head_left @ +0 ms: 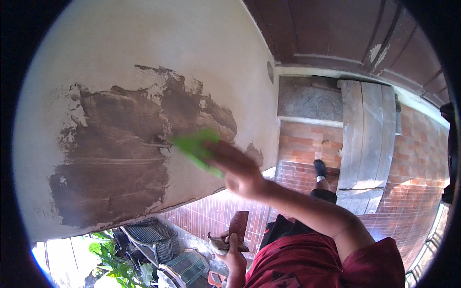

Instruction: The person uses a green plastic trowel to spread a gray plaster-like material onto a vertical wall surface. They repeatedly scoop material from a larger trowel and smooth it onto the wall in overlapping strokes, gradually covering a larger area.

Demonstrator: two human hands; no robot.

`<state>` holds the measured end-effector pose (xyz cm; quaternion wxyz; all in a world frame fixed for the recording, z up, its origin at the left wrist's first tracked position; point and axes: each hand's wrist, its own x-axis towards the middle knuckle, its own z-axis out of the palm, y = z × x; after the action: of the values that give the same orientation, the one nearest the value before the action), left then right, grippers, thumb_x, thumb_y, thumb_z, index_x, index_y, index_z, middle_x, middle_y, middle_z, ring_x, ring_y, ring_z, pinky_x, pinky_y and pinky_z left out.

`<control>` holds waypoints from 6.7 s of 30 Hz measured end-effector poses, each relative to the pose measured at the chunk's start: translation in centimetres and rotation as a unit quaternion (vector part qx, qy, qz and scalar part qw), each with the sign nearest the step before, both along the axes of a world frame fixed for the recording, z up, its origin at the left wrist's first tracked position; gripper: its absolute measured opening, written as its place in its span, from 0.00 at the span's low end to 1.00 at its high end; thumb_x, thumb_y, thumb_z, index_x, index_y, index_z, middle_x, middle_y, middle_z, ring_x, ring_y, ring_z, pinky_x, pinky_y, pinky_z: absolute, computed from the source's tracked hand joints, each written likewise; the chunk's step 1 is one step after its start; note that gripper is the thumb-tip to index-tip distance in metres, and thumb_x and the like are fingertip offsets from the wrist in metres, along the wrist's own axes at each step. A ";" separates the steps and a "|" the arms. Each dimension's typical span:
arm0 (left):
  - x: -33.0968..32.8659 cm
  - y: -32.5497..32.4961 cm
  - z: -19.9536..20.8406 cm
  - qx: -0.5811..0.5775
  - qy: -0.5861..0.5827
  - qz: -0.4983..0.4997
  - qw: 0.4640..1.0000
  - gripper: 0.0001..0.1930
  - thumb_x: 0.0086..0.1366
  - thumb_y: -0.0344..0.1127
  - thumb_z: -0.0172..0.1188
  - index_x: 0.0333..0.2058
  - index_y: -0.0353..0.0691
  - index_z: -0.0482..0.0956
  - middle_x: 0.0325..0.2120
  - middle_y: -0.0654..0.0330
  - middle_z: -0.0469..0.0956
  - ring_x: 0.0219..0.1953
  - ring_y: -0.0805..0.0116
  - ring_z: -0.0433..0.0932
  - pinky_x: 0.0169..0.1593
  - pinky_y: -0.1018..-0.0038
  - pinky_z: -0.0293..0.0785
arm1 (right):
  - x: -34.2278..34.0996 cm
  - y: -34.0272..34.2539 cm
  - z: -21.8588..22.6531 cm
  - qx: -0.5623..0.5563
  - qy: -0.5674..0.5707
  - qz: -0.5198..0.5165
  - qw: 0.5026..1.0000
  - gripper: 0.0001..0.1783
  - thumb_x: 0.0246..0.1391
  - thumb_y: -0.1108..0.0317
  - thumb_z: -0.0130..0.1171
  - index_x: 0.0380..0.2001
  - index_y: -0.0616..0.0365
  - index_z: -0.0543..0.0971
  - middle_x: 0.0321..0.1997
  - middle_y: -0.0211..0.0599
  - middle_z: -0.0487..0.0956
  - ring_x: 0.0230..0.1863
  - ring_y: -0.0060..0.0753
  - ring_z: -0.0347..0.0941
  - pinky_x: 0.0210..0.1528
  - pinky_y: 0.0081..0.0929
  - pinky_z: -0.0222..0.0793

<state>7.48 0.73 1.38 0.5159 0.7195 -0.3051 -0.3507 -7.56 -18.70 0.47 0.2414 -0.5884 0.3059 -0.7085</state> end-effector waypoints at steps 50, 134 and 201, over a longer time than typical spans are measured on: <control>5.4 3.5 -1.5 0.033 -0.014 0.028 0.999 0.15 0.56 0.24 0.62 0.42 0.35 0.69 0.34 0.63 0.71 0.35 0.74 0.70 0.41 0.77 0.68 | 1.5 -7.6 -5.7 0.112 -0.029 -0.202 0.973 0.42 0.36 0.91 0.46 0.59 0.50 0.71 0.62 0.49 0.69 0.64 0.52 0.64 0.65 0.36 0.64; 1.5 2.0 -2.2 0.036 -0.011 0.017 0.999 0.12 0.56 0.28 0.60 0.39 0.35 0.70 0.34 0.62 0.70 0.36 0.72 0.70 0.44 0.73 0.70 | 6.1 4.0 -15.7 0.174 0.028 -0.013 0.984 0.42 0.40 0.94 0.46 0.61 0.50 0.69 0.69 0.42 0.61 0.69 0.41 0.57 0.70 0.35 0.57; 1.1 5.9 0.9 -0.024 0.021 0.081 0.996 0.18 0.58 0.29 0.60 0.46 0.39 0.67 0.39 0.61 0.70 0.41 0.68 0.71 0.45 0.70 0.70 | 5.6 -2.3 -7.3 0.136 0.056 -0.054 0.988 0.48 0.38 0.90 0.51 0.66 0.42 0.62 0.71 0.46 0.55 0.71 0.47 0.51 0.72 0.39 0.50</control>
<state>8.60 6.59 2.26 0.5658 0.7219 -0.2433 -0.3154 -1.98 -21.00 -6.83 0.2628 -0.5716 0.4434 -0.6384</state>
